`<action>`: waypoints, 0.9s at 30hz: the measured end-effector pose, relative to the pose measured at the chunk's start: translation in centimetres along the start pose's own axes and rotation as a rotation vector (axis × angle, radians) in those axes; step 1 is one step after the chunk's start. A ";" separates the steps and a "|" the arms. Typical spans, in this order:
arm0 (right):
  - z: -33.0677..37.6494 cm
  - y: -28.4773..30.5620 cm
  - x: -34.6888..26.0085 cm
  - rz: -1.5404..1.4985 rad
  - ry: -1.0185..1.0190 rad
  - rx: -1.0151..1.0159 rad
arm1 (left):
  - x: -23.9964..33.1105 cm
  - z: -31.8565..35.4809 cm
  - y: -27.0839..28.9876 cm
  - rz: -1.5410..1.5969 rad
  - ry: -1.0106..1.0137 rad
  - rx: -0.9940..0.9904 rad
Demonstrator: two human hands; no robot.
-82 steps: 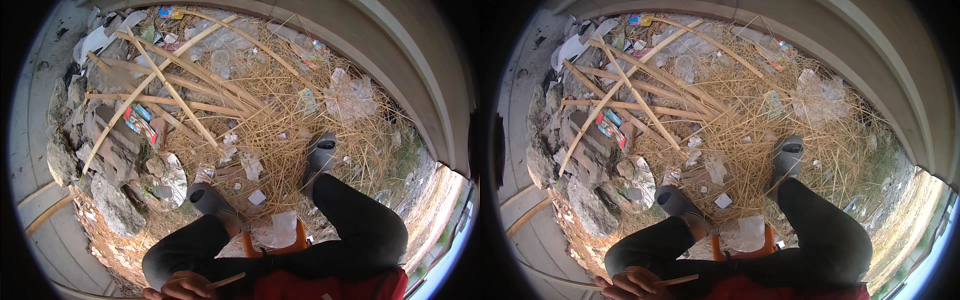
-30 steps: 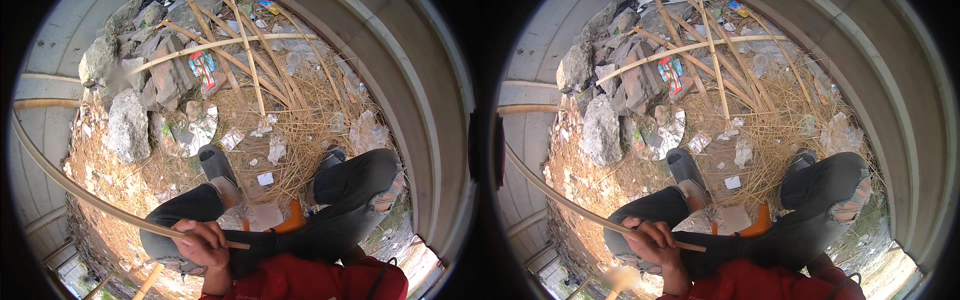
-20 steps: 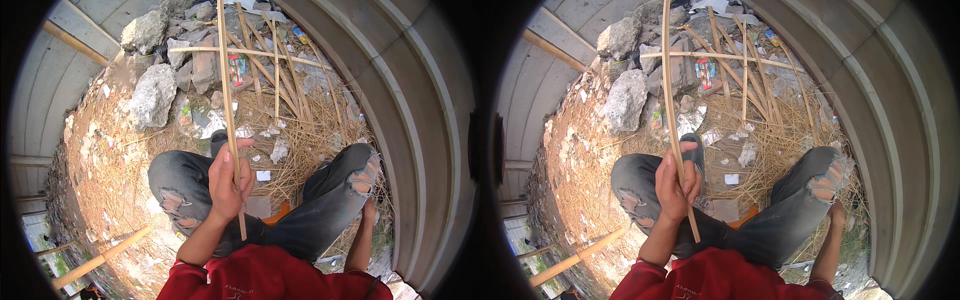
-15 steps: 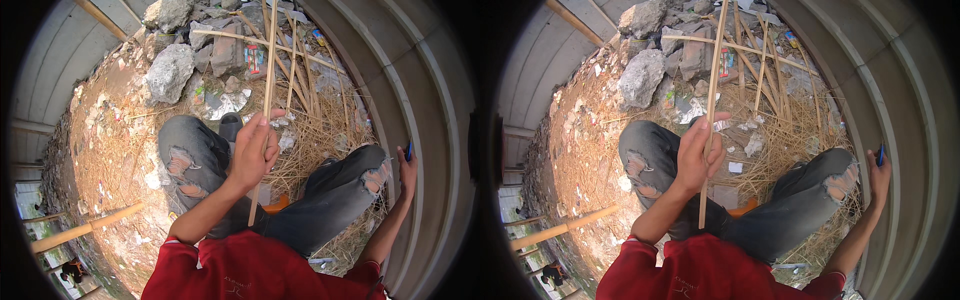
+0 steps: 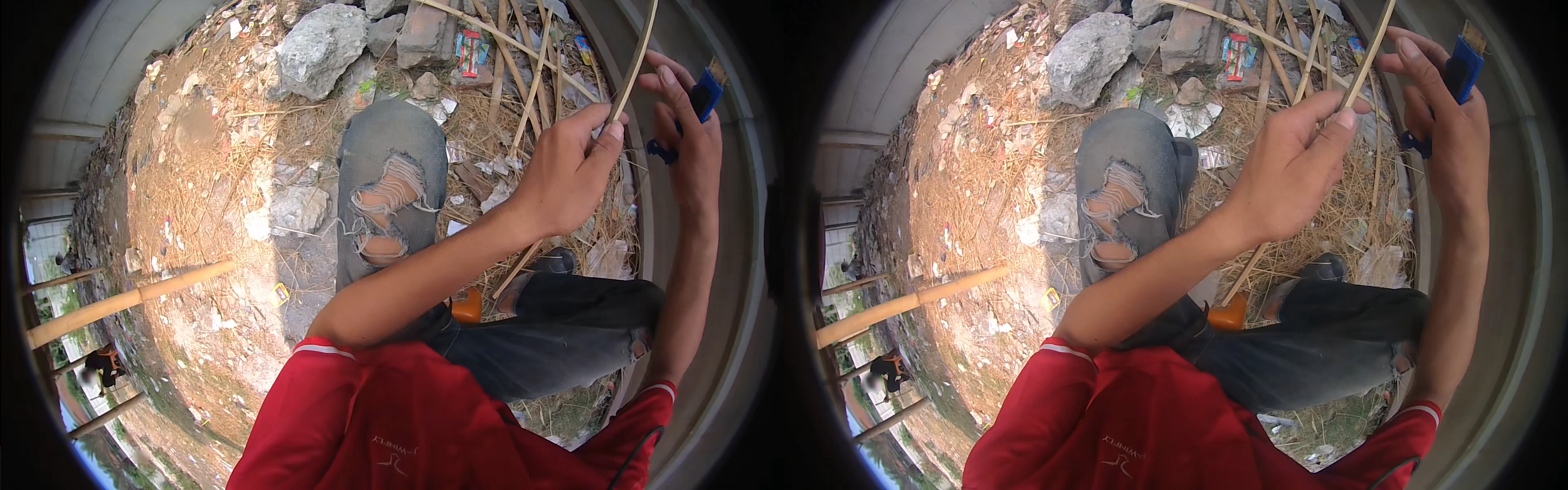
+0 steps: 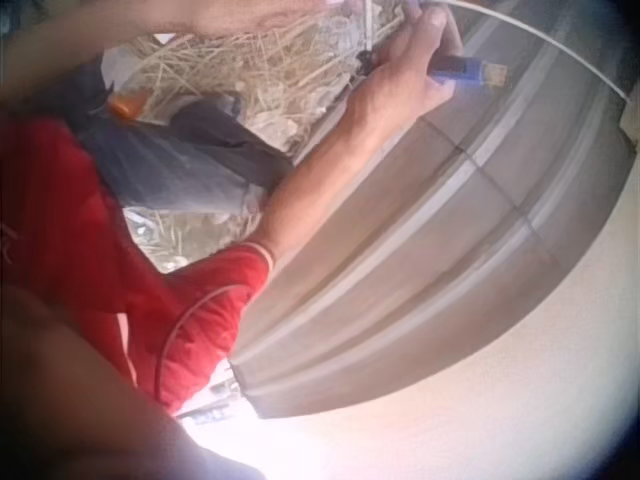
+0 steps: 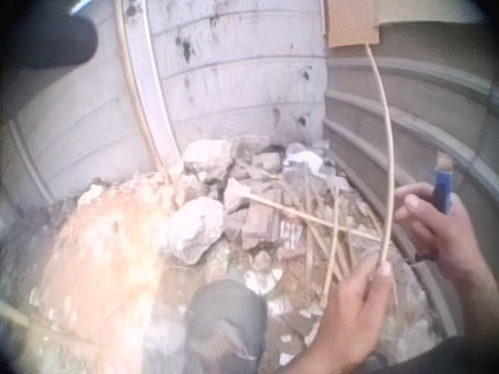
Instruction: The person sits on the ground and uses a blue utility knife to shave thin strips from a long bamboo stick. They hold the stick with one hand and scrape the blade along its length, creating fine shavings that fall onto the ground.
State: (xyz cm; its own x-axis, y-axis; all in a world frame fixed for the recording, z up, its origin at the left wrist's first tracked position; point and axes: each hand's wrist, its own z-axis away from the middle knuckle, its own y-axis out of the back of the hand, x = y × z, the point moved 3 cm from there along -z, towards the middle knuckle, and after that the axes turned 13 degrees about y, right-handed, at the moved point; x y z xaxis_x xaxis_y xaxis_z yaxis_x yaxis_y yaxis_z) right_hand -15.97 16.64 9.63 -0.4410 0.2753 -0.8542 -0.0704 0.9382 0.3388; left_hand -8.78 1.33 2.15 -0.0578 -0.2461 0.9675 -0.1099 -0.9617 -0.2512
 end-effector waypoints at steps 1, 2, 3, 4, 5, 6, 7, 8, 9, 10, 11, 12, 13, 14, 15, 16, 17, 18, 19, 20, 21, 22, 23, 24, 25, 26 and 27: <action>0.5 -0.8 0.9 -0.019 -0.046 0.057 | -1.2 0.1 0.1 0.021 0.042 0.006; 0.9 -1.1 2.8 -0.018 -0.088 0.027 | -1.9 0.6 0.2 0.038 0.087 0.022; 1.3 -1.0 4.9 -0.018 -0.131 -0.003 | -2.3 1.2 0.2 0.026 0.148 0.036; 1.5 -1.4 6.2 -0.024 -0.166 -0.044 | -2.5 1.3 0.4 0.052 0.161 0.041; 1.4 -1.3 6.7 -0.070 -0.188 -0.064 | -2.9 0.9 0.1 0.082 0.174 0.027; 1.3 -1.4 6.8 -0.002 -0.187 -0.067 | -3.2 0.5 0.0 0.112 0.187 0.015; 1.0 -1.4 6.6 0.063 -0.180 -0.057 | -3.1 -0.2 -0.1 0.191 0.252 -0.024; 0.7 -1.3 6.8 0.129 -0.172 -0.047 | -3.2 -0.5 0.0 0.207 0.287 -0.020; 0.6 -1.1 7.3 0.147 -0.172 -0.097 | -3.3 -0.7 0.0 0.223 0.323 -0.018; 0.6 -0.6 7.7 0.154 -0.174 -0.072 | -3.2 -1.3 -0.3 0.238 0.351 -0.047; 0.7 -0.6 8.3 0.159 -0.169 -0.051 | -3.2 -1.8 -0.4 0.223 0.327 -0.045; 0.7 -0.5 8.6 0.167 -0.164 -0.028 | -3.4 -2.0 -0.4 0.210 0.303 -0.045; 0.5 -0.5 8.7 0.111 -0.219 -0.052 | -3.5 -2.2 -0.4 0.196 0.279 -0.048; 0.4 -0.5 9.0 0.056 -0.216 -0.048 | -3.6 -2.4 -0.5 0.214 0.294 -0.052; 0.2 -0.7 8.8 0.077 -0.144 -0.043 | -3.8 -2.6 -0.7 0.233 0.311 -0.057; -0.2 -1.2 8.8 0.090 -0.068 -0.045 | -3.9 -2.8 -0.7 0.246 0.325 -0.051; -0.4 -1.2 8.9 0.127 -0.036 -0.060 | -4.0 -3.0 -0.7 0.259 0.331 -0.043; -0.6 -1.1 9.0 0.165 -0.005 -0.077 | -3.9 -3.1 -0.7 0.274 0.336 -0.034; -0.7 -0.8 9.0 0.198 0.028 -0.103 | -3.8 -3.1 -0.7 0.290 0.374 -0.044; -0.6 -0.3 8.9 0.209 0.004 -0.104 | -3.6 -3.1 -0.7 0.303 0.408 -0.051; -0.5 0.3 8.6 0.219 -0.020 -0.107 | -3.5 -3.1 -0.6 0.317 0.442 -0.055; -0.2 0.6 8.8 0.218 -0.042 -0.116 | -3.5 -3.0 -0.5 0.317 0.450 -0.069; 0.0 0.9 9.2 0.205 0.025 -0.115 | -3.5 -2.9 -0.3 0.318 0.457 -0.082; 0.3 1.1 9.2 0.185 0.020 -0.111 | -3.4 -2.9 -0.3 0.319 0.465 -0.094; 0.8 0.9 8.9 0.159 0.015 -0.114 | -3.4 -2.8 -0.1 0.322 0.485 -0.091; 1.2 0.8 8.5 0.134 0.009 -0.117 | -3.3 -2.6 0.0 0.322 0.480 -0.092; 1.5 0.8 8.2 0.221 -0.024 -0.225 | -3.3 -2.5 0.2 0.322 0.475 -0.093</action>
State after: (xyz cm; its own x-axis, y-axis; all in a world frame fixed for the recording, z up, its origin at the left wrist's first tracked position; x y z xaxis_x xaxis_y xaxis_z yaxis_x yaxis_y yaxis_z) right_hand -18.30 19.98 2.35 -0.4464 0.4750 -0.7583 -0.1728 0.7858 0.5939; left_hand -11.04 2.28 -1.14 -0.5390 -0.4226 0.7287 -0.0982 -0.8277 -0.5526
